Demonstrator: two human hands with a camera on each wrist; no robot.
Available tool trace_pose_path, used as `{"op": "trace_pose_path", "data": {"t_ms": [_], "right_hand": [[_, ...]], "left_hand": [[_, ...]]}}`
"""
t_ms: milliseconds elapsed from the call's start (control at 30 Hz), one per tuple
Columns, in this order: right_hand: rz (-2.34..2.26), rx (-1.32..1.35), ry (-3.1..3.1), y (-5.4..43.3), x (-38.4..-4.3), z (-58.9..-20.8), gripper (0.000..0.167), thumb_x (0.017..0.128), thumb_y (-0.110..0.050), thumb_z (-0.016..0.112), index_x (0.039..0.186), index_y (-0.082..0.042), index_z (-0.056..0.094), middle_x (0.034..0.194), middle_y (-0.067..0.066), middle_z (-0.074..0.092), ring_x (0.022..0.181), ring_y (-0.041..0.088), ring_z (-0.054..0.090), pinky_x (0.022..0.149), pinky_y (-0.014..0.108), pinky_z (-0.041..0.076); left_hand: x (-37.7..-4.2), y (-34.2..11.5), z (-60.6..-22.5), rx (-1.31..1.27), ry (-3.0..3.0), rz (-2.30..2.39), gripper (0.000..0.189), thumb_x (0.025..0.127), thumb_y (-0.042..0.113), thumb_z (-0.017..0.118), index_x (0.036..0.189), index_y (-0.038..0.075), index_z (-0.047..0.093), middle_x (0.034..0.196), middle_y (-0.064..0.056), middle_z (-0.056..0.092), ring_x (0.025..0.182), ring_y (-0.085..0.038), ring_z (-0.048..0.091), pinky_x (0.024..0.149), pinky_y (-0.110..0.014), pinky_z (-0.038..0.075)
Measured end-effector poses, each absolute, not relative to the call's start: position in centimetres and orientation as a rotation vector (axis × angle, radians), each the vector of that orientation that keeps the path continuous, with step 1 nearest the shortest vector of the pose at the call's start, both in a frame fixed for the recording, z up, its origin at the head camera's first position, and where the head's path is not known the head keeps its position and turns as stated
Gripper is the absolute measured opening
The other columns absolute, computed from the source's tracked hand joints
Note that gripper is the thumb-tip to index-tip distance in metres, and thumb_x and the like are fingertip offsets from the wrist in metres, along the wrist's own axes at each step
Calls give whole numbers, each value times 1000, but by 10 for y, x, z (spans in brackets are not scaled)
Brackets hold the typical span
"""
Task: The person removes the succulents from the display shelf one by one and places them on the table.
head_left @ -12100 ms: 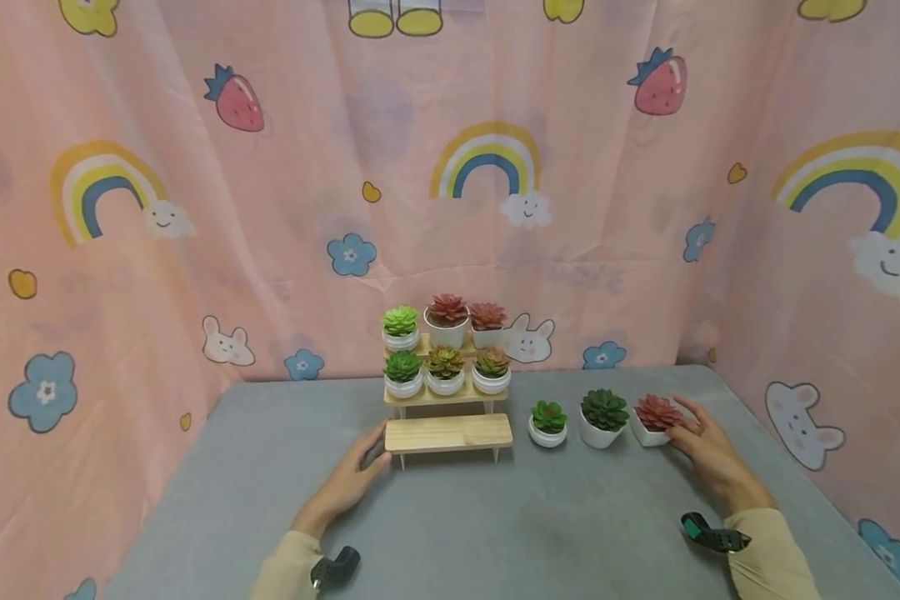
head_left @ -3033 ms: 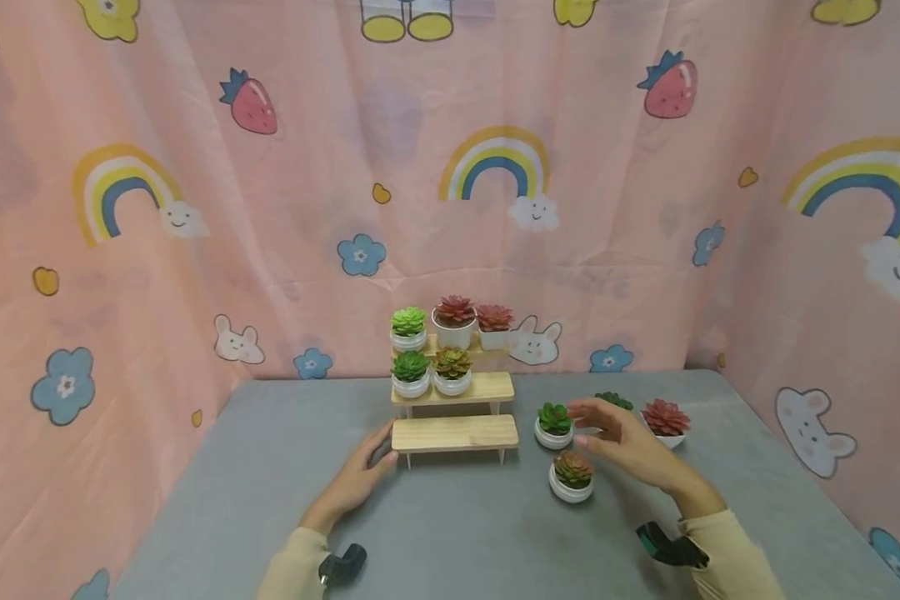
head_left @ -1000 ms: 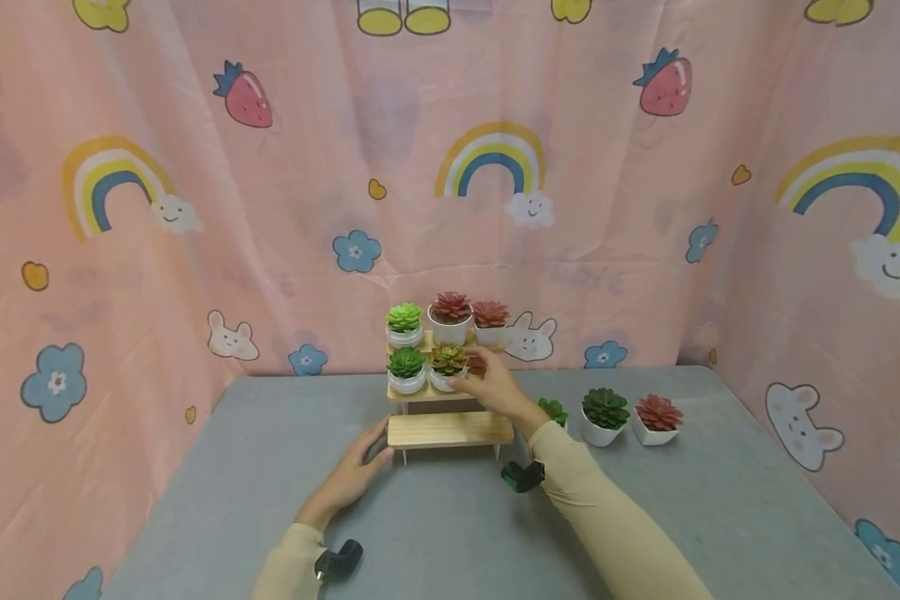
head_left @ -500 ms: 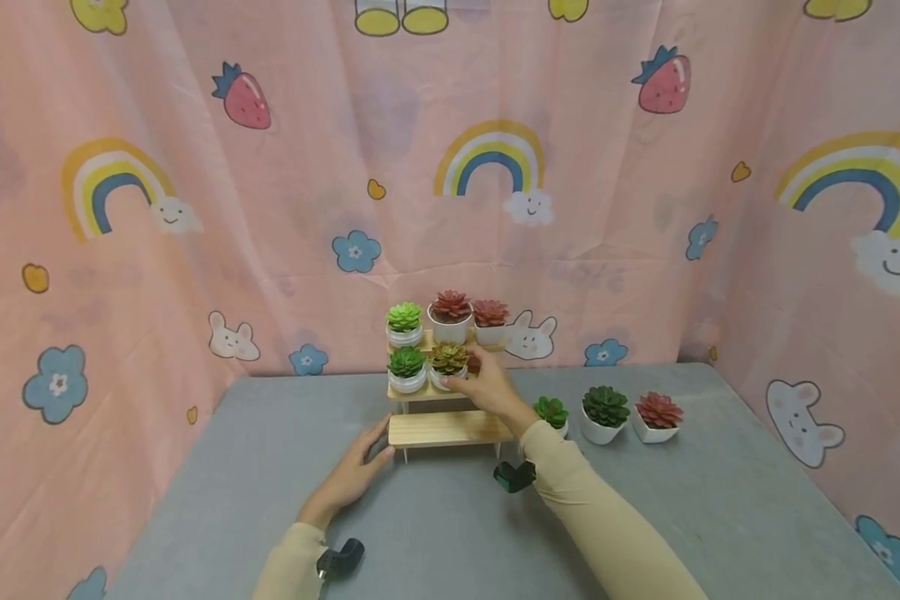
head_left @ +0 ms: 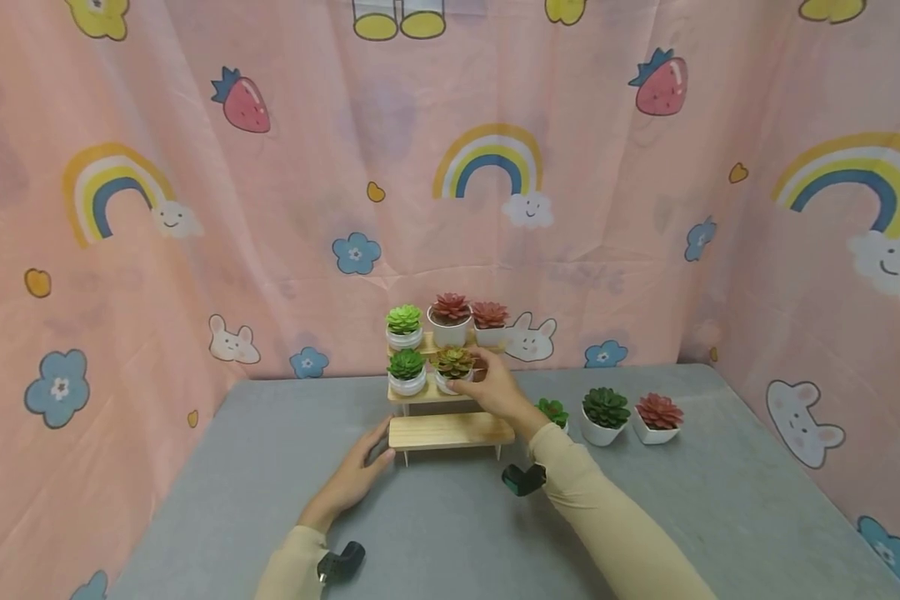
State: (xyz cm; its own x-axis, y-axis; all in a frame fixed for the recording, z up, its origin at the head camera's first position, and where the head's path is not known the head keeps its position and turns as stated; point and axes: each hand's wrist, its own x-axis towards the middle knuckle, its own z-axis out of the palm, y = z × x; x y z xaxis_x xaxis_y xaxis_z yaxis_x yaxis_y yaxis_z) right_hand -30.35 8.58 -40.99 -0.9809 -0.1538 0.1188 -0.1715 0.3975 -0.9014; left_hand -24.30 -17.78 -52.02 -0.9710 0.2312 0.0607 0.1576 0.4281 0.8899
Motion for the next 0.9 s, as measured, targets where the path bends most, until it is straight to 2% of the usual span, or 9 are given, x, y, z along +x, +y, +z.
{"op": "trace_pose_path", "data": {"t_ms": [200, 467, 700, 900], "right_hand": [[1673, 358, -2641, 98, -296, -403, 67, 88, -18, 77, 144, 2, 48, 134, 25, 59, 110, 34, 61, 89, 38, 55], [1684, 451, -2653, 118, -285, -394, 66, 89, -19, 75, 145, 1, 46, 137, 25, 57, 112, 37, 61, 77, 30, 56], [1613, 611, -2617, 137, -270, -389, 58, 91, -16, 75, 141, 1, 51, 134, 24, 61, 111, 34, 62, 92, 45, 54], [1497, 630, -2674, 157, -258, -384, 63, 92, -24, 75, 145, -3, 48, 135, 19, 61, 111, 30, 61, 94, 46, 52]], "left_hand": [[-243, -178, -521, 353, 2586, 1601, 61, 105, 30, 55, 160, 22, 32, 165, -14, 33, 155, -41, 23, 126, -64, 16], [-245, -179, -522, 375, 2578, 1622, 61, 104, 27, 57, 159, 19, 34, 164, -15, 34, 154, -42, 25, 124, -66, 17], [-245, -179, -522, 366, 2592, 1605, 61, 103, 29, 58, 159, 20, 35, 164, -15, 35, 154, -43, 26, 124, -66, 18], [-246, -179, -522, 375, 2594, 1606, 62, 104, 30, 57, 160, 19, 34, 164, -15, 35, 154, -43, 25, 124, -66, 17]]}}
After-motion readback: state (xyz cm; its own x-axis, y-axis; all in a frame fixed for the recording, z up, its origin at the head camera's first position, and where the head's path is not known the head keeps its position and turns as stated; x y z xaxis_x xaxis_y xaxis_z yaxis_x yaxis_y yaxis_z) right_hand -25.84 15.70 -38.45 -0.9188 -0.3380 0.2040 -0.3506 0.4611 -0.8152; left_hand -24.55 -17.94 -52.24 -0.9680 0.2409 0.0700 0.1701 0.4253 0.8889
